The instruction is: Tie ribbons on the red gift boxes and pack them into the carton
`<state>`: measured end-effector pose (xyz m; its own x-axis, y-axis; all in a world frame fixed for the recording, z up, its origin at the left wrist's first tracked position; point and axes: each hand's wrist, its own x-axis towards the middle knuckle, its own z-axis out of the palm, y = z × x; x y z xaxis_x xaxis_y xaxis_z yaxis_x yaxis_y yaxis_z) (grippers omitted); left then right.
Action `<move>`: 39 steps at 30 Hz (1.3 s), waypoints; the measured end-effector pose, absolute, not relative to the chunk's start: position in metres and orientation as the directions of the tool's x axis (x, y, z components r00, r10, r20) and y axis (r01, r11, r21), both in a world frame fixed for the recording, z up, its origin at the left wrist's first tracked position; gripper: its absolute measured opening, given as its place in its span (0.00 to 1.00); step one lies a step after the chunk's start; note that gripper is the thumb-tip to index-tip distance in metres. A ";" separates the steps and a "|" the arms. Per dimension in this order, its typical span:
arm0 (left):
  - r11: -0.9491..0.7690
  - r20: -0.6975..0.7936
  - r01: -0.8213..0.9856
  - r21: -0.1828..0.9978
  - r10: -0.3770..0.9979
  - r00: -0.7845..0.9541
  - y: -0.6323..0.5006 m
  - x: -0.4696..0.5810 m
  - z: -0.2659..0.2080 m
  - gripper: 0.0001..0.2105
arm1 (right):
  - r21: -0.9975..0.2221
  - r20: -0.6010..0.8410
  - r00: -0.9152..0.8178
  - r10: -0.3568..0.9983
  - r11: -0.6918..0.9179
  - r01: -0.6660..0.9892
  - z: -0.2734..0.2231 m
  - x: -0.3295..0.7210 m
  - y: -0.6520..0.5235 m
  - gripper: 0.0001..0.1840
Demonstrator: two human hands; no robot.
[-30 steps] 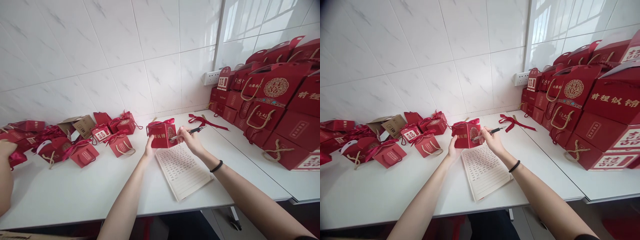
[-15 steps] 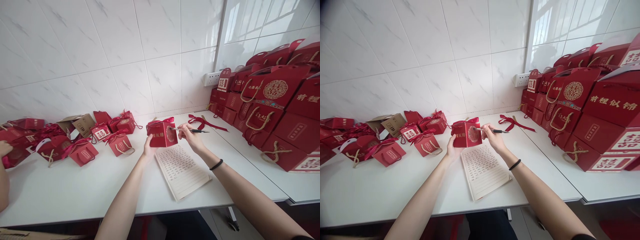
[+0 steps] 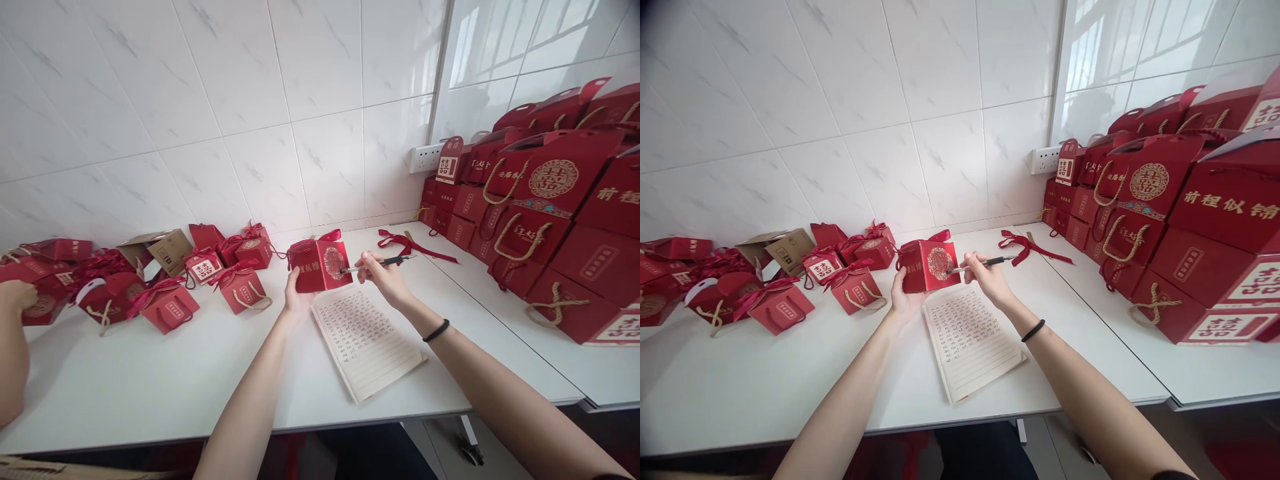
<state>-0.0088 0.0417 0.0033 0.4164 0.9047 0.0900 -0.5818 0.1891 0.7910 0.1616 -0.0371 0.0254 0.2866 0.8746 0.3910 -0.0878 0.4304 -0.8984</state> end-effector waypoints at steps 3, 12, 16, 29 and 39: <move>0.204 0.039 -0.508 0.837 0.904 0.427 0.043 -0.006 -0.001 0.18 | -0.899 0.386 0.257 0.886 0.424 -0.111 0.027 0.160 -0.039 0.29; 0.193 0.105 -0.590 0.784 0.895 0.433 0.042 0.007 -0.014 0.21 | -0.908 0.380 0.302 0.874 0.416 -0.060 0.018 0.168 -0.037 0.29; 0.174 0.086 -0.578 0.798 0.915 0.394 0.043 0.005 -0.016 0.24 | -0.915 0.334 0.362 0.870 0.391 -0.096 0.008 0.169 -0.034 0.28; 0.121 0.102 -0.562 0.818 0.932 0.348 0.046 0.004 -0.017 0.24 | -0.960 0.253 0.354 0.900 0.279 -0.022 0.010 0.169 -0.035 0.25; 0.315 -0.031 -0.576 0.755 0.894 0.448 0.039 -0.004 -0.001 0.19 | -0.904 0.348 0.345 0.872 0.410 -0.122 0.024 0.166 -0.035 0.28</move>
<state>-0.0039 0.0389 -0.0010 0.4479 0.8935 -0.0311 -0.5757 0.3149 0.7546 0.1663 -0.0352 0.0236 0.3445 0.8717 0.3485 -0.1222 0.4097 -0.9040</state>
